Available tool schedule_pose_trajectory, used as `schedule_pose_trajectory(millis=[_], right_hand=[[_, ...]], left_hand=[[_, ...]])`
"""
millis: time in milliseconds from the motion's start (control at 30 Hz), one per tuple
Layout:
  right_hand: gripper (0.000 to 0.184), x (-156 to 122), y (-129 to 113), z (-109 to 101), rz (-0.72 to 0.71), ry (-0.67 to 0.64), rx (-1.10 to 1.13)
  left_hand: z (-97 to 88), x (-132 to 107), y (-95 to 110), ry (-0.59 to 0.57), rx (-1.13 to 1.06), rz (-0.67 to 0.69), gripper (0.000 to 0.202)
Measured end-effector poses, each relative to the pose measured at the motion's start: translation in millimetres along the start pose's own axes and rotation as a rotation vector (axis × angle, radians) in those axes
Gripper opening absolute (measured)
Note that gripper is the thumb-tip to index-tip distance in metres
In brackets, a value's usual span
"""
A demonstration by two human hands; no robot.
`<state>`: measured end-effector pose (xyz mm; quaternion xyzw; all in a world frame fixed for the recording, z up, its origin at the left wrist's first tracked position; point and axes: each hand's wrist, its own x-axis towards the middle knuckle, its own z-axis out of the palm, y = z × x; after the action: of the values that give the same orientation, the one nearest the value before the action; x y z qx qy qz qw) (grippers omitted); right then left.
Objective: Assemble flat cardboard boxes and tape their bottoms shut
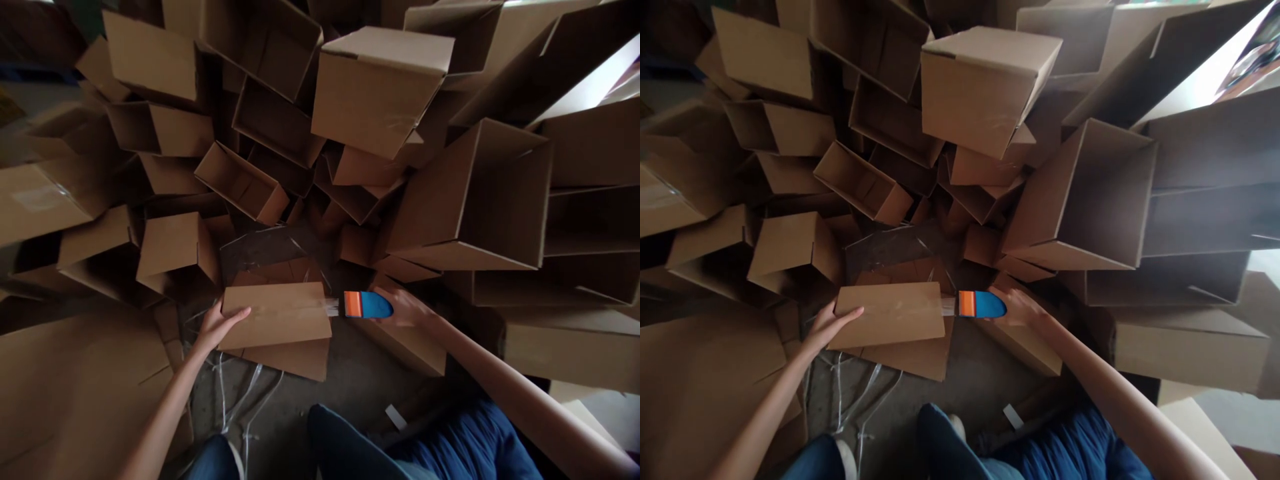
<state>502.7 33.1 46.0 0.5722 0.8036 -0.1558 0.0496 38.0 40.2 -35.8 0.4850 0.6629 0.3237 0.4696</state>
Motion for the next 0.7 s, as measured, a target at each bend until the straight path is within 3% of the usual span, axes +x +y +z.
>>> schedule_pose_trajectory(millis=[200, 367, 533, 700], right_hand=[[0.051, -0.6, 8.3, -0.6, -0.048, -0.013, 0.024], [0.051, -1.9, 15.8, -4.0, -0.030, -0.023, -0.017], [0.053, 7.7, 3.5, 0.5, -0.013, -0.086, -0.077], [0.062, 28.3, -12.7, 17.1, -0.006, -0.068, -0.108]], left_hand=[[-1.6, -4.2, 8.3, 0.027, 0.026, 0.014, 0.058], [-1.1, -0.3, 0.9, 0.001, -0.025, 0.015, 0.063], [-0.8, 3.3, -6.2, -0.006, 0.009, 0.007, 0.062], [1.5, -2.1, 0.5, -0.009, -0.043, 0.049, 0.056]])
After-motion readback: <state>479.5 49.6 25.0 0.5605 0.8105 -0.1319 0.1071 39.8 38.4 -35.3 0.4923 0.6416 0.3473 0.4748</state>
